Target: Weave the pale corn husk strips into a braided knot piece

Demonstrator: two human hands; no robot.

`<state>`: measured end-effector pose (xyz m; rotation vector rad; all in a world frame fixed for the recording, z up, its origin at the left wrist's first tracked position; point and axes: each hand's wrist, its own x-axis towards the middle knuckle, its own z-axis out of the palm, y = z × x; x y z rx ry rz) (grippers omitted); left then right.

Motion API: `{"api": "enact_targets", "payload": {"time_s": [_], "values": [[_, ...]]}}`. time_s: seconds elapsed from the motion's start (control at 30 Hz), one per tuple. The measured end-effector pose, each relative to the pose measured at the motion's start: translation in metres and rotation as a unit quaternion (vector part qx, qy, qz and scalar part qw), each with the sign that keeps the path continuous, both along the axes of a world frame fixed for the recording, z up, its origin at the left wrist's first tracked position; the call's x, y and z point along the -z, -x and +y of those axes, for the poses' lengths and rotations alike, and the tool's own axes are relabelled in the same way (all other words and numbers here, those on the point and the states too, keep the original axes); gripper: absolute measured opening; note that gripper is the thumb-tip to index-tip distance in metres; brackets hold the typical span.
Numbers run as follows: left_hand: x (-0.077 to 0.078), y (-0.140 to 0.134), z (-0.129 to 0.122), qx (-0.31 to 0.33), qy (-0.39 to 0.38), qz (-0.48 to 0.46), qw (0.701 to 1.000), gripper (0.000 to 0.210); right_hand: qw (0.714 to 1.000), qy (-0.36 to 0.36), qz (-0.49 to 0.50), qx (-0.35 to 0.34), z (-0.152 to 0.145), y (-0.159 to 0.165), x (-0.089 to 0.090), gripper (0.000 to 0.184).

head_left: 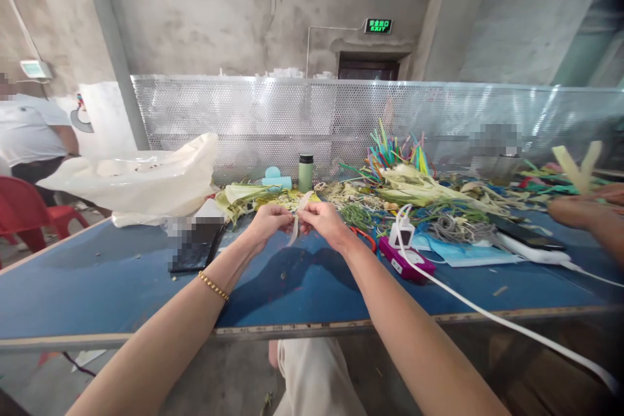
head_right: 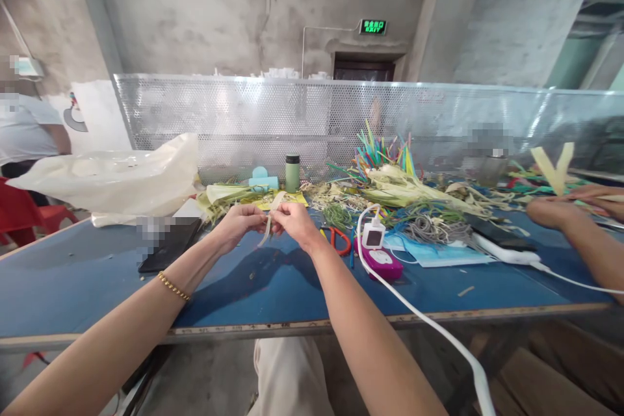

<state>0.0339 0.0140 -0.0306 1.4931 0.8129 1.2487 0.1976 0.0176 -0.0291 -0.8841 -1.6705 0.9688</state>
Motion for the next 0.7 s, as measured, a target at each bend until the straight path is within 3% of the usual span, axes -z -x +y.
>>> {"api": "enact_targets", "payload": {"time_s": [0.2, 0.43, 0.7], "values": [[-0.0024, 0.0008, -0.0032, 0.066, 0.016, -0.029, 0.997, 0.032, 1.000, -0.002, 0.025, 0.009, 0.0013, -0.0006, -0.0011, 0.023], [0.0037, 0.0007, 0.0009, 0.031, -0.018, 0.048, 0.998, 0.038, 1.000, -0.013, -0.003, -0.002, -0.0046, 0.0034, -0.0017, 0.014], [0.0036, -0.0013, -0.0057, 0.059, 0.031, 0.043, 0.997, 0.034, 0.997, -0.040, -0.031, 0.057, -0.0064, 0.0060, -0.0025, 0.019]]}}
